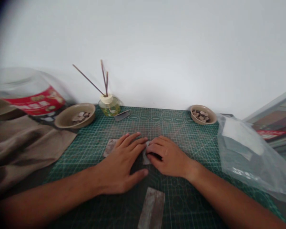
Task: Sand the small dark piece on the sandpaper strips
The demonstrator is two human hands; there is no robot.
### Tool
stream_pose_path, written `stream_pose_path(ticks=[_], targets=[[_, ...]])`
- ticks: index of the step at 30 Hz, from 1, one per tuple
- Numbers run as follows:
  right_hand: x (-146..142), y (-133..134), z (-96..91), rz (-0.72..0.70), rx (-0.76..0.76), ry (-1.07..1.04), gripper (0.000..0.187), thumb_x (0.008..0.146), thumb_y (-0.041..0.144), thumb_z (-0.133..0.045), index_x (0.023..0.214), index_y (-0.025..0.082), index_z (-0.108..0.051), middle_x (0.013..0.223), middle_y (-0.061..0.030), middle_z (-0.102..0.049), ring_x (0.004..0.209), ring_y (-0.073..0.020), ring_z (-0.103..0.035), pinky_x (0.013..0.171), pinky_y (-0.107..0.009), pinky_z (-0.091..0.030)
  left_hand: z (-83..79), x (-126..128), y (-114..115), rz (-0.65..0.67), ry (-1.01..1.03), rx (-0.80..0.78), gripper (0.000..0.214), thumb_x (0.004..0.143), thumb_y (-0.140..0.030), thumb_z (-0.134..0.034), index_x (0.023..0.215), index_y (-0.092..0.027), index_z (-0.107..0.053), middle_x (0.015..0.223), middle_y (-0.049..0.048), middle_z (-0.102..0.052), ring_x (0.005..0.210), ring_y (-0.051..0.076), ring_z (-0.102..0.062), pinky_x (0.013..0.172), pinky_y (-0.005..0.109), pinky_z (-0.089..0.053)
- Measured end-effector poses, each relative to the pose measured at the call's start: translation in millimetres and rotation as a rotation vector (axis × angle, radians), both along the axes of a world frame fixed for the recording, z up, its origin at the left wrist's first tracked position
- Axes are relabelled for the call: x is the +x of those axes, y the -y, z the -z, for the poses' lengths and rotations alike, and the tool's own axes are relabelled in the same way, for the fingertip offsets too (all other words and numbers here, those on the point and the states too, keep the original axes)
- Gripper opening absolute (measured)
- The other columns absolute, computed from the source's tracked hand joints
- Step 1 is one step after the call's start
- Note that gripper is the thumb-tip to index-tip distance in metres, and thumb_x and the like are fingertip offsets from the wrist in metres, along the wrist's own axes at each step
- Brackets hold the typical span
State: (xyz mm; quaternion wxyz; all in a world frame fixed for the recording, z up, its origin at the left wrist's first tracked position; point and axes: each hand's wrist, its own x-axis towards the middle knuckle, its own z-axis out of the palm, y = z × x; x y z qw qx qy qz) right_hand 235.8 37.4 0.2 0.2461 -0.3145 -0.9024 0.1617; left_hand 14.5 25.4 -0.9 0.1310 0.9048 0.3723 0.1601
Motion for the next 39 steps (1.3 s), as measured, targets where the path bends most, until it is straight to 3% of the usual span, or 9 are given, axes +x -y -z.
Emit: stream_pose_path(ticks=[3,6,14,19,24,29,34,39], targets=[[0.1,0.6,0.5,-0.009,0.012,0.028,0.013,0.092,0.013,-0.057,0.1,0.021,-0.063,0.098,-0.0049,-0.069,0.096,-0.021,-0.061,0.089,-0.04,-0.048,-1.5,1.5,-3.0,-0.083,0.011,0.038,0.047,0.084,-0.04,-0.06,0.128,-0.022,-0.058,0.142,0.0066,-0.057,0.143,0.033,-0.037,0.122,0.055,-0.019],[1.0,1.4,2.5,0.01,0.044,0.068,0.011,0.093,0.015,-0.058,0.1,0.021,-0.064,0.1,-0.0055,-0.069,0.095,-0.0222,-0.061,0.088,-0.041,-0.048,-1.3,2.5,-4.5,-0.136,0.012,0.061,0.051,0.082,-0.043,-0.062,0.127,-0.02,-0.059,0.142,0.0086,-0.056,0.141,0.033,-0.039,0.122,0.054,-0.02],[3.2,-3.3,7.6,-0.026,0.058,0.044,0.017,0.094,0.014,-0.056,0.105,0.022,-0.066,0.107,-0.0063,-0.069,0.1,-0.0214,-0.061,0.09,-0.039,-0.05,-1.3,0.8,-5.4,-0.094,-0.041,0.048,0.05,0.079,-0.046,-0.065,0.123,-0.023,-0.059,0.141,0.0091,-0.055,0.143,0.035,-0.035,0.122,0.056,-0.019],[5.7,-6.0,6.5,0.039,0.102,0.1,0.017,0.097,0.016,-0.053,0.108,0.022,-0.065,0.113,-0.0069,-0.07,0.104,-0.022,-0.062,0.094,-0.042,-0.047,-3.2,2.4,-4.8,-0.103,-0.043,0.039,0.048,0.078,-0.045,-0.065,0.119,-0.02,-0.059,0.142,0.0107,-0.053,0.139,0.034,-0.039,0.121,0.054,-0.023],[3.5,0.3,3.8,-0.089,0.087,0.151,0.014,0.096,0.015,-0.052,0.104,0.02,-0.063,0.11,-0.0053,-0.07,0.094,-0.0209,-0.061,0.084,-0.039,-0.045,-6.2,1.7,-4.7,-0.095,-0.036,-0.018,0.046,0.08,-0.042,-0.063,0.119,-0.018,-0.058,0.144,0.0114,-0.051,0.139,0.032,-0.039,0.118,0.051,-0.03],[4.0,-2.6,2.6,0.059,0.135,0.186,0.015,0.098,0.016,-0.05,0.106,0.02,-0.063,0.114,-0.0064,-0.069,0.1,-0.0236,-0.06,0.088,-0.041,-0.041,-7.6,1.6,-4.3,-0.098,-0.028,-0.037,0.047,0.08,-0.042,-0.063,0.12,-0.017,-0.057,0.144,0.0119,-0.05,0.138,0.033,-0.039,0.118,0.05,-0.031],[4.6,-1.4,1.1,-0.049,0.078,0.208,0.014,0.098,0.017,-0.051,0.101,0.022,-0.064,0.111,-0.0022,-0.07,0.091,-0.0199,-0.06,0.08,-0.039,-0.038,-7.8,1.6,-3.9,-0.086,-0.034,-0.036,0.044,0.08,-0.041,-0.062,0.117,-0.016,-0.057,0.142,0.013,-0.05,0.137,0.034,-0.04,0.117,0.05,-0.032],[4.6,-3.7,1.2,0.097,0.104,0.2,0.014,0.099,0.018,-0.051,0.104,0.021,-0.063,0.114,-0.0042,-0.069,0.098,-0.0226,-0.06,0.086,-0.04,-0.039,-7.7,1.6,-4.2,-0.092,-0.02,-0.022,0.045,0.082,-0.041,-0.061,0.119,-0.016,-0.056,0.141,0.0123,-0.052,0.135,0.033,-0.042,0.117,0.049,-0.031]])
